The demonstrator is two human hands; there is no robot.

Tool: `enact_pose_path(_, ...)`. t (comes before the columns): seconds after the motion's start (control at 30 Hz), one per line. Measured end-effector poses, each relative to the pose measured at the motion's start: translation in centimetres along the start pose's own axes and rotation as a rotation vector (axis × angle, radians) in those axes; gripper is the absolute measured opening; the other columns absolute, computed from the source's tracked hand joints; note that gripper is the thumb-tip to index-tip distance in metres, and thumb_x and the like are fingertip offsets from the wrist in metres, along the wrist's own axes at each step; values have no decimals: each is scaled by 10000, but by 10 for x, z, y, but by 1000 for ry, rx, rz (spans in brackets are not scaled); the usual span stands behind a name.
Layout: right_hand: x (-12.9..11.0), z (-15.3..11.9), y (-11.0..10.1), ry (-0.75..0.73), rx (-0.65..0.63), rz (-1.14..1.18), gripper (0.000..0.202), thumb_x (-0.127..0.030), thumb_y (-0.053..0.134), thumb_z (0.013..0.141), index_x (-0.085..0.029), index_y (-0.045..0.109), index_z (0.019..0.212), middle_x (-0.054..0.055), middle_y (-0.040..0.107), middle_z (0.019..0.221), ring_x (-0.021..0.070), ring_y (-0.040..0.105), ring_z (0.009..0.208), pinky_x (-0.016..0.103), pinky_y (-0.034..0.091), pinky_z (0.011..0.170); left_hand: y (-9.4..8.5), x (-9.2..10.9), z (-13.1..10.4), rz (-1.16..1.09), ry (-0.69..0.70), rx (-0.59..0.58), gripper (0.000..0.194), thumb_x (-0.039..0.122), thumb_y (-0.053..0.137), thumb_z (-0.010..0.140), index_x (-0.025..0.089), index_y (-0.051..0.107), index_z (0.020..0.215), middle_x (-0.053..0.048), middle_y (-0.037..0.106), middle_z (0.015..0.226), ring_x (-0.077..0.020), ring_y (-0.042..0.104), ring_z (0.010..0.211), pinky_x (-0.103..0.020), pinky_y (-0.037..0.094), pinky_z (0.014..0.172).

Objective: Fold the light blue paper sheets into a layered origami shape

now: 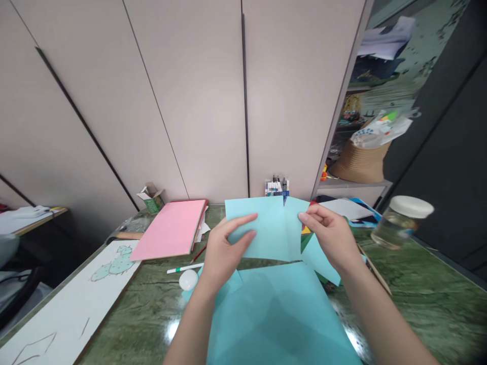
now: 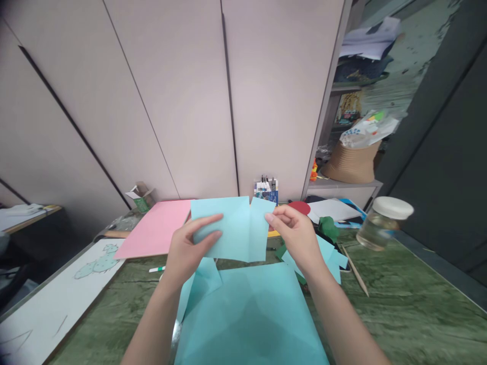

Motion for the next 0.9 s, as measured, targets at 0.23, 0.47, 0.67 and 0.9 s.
enact_pose_path(0.23, 4, 0, -4, -9, 8, -5, 266, -451, 738, 737, -220, 606, 730, -39, 605, 621, 109, 534, 619, 224, 400, 617, 2, 1, 0, 22, -14, 24, 281, 215, 674, 798, 312, 714, 1059, 19, 695, 1113, -157, 624, 1064, -259, 502, 927)
enact_pose_path(0.47, 4, 1, -5, -22, 28, -5, 272, -455, 733, 742, -220, 595, 741, -46, 581, 608, 107, 509, 603, 228, 379, 597, 3, 1, -1, 23, -28, 26, 284, 224, 672, 799, 328, 707, 1062, 30, 689, 1118, -150, 623, 1058, -250, 500, 919)
enact_pose_path(0.67, 4, 0, -3, -23, 24, -6, 273, -453, 729, 745, -216, 594, 733, -43, 575, 602, 108, 500, 595, 231, 373, 591, 3, 1, -1, 27, -25, 25, 291, 219, 670, 802, 323, 703, 1072, 29, 688, 1133, -153, 616, 1077, -255, 490, 934)
enact_pose_path(0.9, 4, 0, -4, -28, 31, -8, 270, -448, 731, 743, -217, 591, 726, -44, 574, 593, 107, 502, 590, 229, 376, 590, 3, 1, -1, 30, -20, 23, 290, 217, 665, 808, 323, 700, 1075, 32, 687, 1130, -150, 617, 1073, -252, 487, 935)
Point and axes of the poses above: each hand's wrist, its own z-axis towards the middle knuckle, its own y-axis out of the palm, x = y × z, the point moved 1 cm from there along z, towards the middle knuckle
